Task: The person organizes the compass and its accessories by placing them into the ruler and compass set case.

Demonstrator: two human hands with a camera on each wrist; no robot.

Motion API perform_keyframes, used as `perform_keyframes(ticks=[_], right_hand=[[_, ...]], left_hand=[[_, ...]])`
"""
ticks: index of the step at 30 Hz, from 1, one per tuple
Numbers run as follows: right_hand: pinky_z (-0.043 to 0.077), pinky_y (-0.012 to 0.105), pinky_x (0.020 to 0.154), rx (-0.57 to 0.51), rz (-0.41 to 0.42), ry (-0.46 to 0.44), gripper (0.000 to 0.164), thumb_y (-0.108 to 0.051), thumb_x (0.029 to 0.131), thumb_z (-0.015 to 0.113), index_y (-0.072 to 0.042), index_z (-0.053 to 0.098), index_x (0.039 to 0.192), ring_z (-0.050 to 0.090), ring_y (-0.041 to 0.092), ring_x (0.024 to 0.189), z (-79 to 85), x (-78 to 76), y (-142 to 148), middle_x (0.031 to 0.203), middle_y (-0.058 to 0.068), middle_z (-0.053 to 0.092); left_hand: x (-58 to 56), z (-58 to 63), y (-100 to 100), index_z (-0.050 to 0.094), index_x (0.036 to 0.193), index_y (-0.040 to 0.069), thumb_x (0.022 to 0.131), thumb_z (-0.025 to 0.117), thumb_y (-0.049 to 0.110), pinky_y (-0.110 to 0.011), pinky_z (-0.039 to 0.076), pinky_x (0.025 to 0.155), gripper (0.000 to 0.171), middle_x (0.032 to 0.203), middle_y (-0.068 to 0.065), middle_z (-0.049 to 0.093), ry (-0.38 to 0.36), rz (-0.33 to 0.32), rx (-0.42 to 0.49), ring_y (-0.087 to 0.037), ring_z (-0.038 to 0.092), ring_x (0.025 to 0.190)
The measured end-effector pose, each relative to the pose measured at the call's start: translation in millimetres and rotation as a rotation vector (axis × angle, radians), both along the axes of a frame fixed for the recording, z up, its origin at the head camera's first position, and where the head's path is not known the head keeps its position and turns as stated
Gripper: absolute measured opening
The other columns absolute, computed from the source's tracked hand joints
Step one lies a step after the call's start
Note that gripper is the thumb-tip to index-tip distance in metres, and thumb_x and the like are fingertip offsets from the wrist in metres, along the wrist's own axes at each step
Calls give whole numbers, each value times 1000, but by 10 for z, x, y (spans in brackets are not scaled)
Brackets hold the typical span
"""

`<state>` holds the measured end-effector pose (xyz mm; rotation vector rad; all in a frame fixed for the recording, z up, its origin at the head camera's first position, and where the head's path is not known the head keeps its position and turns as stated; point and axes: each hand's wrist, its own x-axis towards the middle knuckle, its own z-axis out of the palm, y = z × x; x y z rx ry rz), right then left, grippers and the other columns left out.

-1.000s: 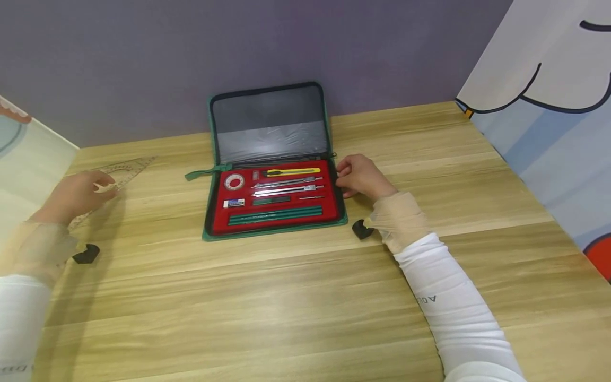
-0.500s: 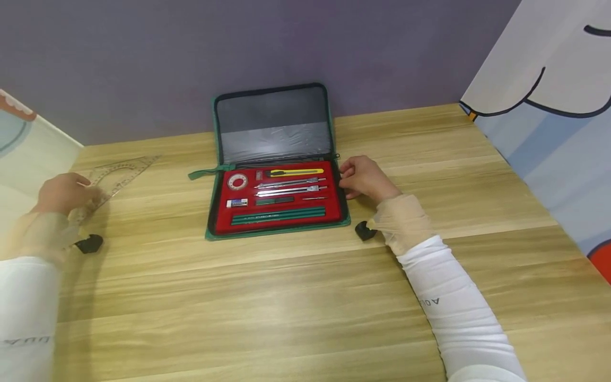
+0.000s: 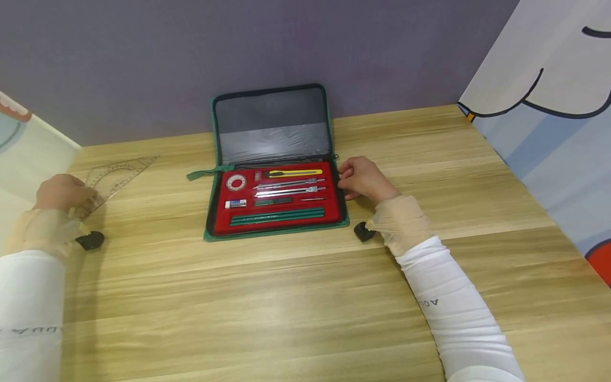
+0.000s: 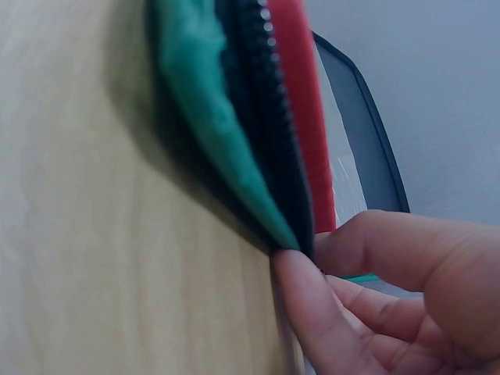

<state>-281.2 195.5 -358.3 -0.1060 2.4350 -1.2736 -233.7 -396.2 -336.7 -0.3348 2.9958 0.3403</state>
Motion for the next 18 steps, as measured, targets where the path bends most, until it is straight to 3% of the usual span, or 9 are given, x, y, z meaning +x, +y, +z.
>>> perform_keyframes(ticks=[3,9,12,14,18], right_hand=[[56,30,60,4,1,-2,37,2,87,57,10,46,121,57,15,72,-1,-3,-2,100,16,49],[56,30,60,3,15,6,38,1,87,57,11,46,122,57,15,73,2,-2,6,100,17,50],[56,31,60,4,21,12,38,1,87,57,12,45,122,58,15,73,4,-3,15,100,18,50],[56,31,60,3,20,12,38,1,88,57,12,45,122,58,15,73,3,-5,18,101,18,50],[56,30,60,-5,15,7,38,1,87,57,12,45,122,58,15,72,-3,-8,19,100,18,49]], left_hand=[[-8,8,-9,45,46,13,83,55,22,-33,39,47,40,47,0,47,-4,28,0,-28,48,55],[-22,6,-86,62,64,-8,84,60,31,-37,44,50,44,61,-16,60,-70,61,28,-34,54,62],[-23,-1,-132,66,68,-4,84,60,37,-35,43,52,44,57,-7,57,-146,34,96,-25,51,57],[-23,0,-160,60,60,3,84,59,40,-33,41,53,44,51,0,49,-228,8,141,-19,45,51],[-11,17,-198,55,61,12,87,54,43,-33,40,57,40,49,6,37,-375,-16,222,-13,39,49]])
